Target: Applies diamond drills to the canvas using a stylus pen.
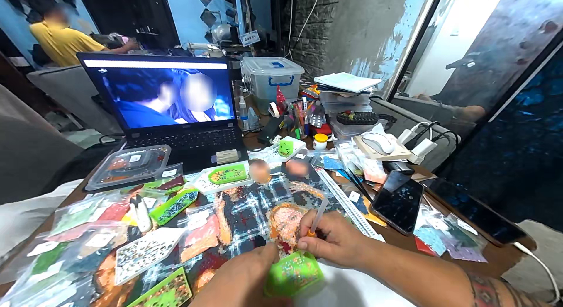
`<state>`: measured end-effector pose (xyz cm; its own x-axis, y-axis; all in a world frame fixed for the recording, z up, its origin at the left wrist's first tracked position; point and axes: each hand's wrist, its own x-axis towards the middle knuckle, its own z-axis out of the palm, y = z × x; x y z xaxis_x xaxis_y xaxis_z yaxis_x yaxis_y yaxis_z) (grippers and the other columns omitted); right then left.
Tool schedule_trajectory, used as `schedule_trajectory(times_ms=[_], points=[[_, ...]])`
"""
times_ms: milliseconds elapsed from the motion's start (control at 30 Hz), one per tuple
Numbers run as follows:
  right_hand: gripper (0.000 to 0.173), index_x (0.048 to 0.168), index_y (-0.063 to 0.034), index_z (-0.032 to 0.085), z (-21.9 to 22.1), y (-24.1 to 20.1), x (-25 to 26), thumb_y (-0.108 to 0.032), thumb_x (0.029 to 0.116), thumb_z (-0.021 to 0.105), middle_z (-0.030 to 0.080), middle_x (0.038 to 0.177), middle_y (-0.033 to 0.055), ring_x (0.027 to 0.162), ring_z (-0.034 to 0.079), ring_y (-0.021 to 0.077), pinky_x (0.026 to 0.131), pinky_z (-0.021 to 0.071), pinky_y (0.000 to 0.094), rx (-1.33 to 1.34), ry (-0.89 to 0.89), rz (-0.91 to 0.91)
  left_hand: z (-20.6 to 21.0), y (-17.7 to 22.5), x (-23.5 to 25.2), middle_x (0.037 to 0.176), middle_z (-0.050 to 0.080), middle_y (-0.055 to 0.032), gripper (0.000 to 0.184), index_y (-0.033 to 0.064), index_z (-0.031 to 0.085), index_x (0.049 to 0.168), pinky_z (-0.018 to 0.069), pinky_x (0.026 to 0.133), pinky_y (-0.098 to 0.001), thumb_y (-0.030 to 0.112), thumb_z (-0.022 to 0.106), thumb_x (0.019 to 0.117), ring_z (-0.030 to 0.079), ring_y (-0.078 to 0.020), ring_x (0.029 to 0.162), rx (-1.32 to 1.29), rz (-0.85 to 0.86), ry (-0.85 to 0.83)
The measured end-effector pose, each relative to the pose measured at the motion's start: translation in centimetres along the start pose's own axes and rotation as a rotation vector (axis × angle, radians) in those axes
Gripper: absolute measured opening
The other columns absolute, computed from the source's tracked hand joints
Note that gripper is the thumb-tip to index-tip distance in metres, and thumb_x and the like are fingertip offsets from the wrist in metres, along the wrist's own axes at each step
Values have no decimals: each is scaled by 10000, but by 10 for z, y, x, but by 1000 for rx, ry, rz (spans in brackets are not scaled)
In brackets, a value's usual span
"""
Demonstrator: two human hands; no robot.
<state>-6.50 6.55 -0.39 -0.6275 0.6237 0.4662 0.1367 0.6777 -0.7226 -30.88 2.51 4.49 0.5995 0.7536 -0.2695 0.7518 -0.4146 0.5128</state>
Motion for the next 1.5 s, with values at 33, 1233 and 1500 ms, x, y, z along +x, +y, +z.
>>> schedule_trajectory(times_ms=[33,1233,1500], points=[[271,991,16,596,1,1,0,-246,1057,574,570,723,44,636,525,4,607,445,143,1,-1,2,0,0,0,1006,683,-223,554,-33,607,1216,544,828,-595,364,802,884,688,-405,930,1,3,2],[278,979,18,589,-1,1,0,-251,1051,586,539,692,53,597,478,16,560,394,139,-5,-72,-85,-1,1,1,986,680,-197,572,-16,585,1235,544,842,-561,377,806,883,684,-377,933,-21,-103,2],[278,981,17,591,-2,1,0,-251,1053,583,538,693,50,594,478,15,561,395,138,4,-78,-84,-2,1,2,987,680,-204,576,-22,584,1238,543,843,-564,379,802,887,684,-383,935,-19,-102,-3]])
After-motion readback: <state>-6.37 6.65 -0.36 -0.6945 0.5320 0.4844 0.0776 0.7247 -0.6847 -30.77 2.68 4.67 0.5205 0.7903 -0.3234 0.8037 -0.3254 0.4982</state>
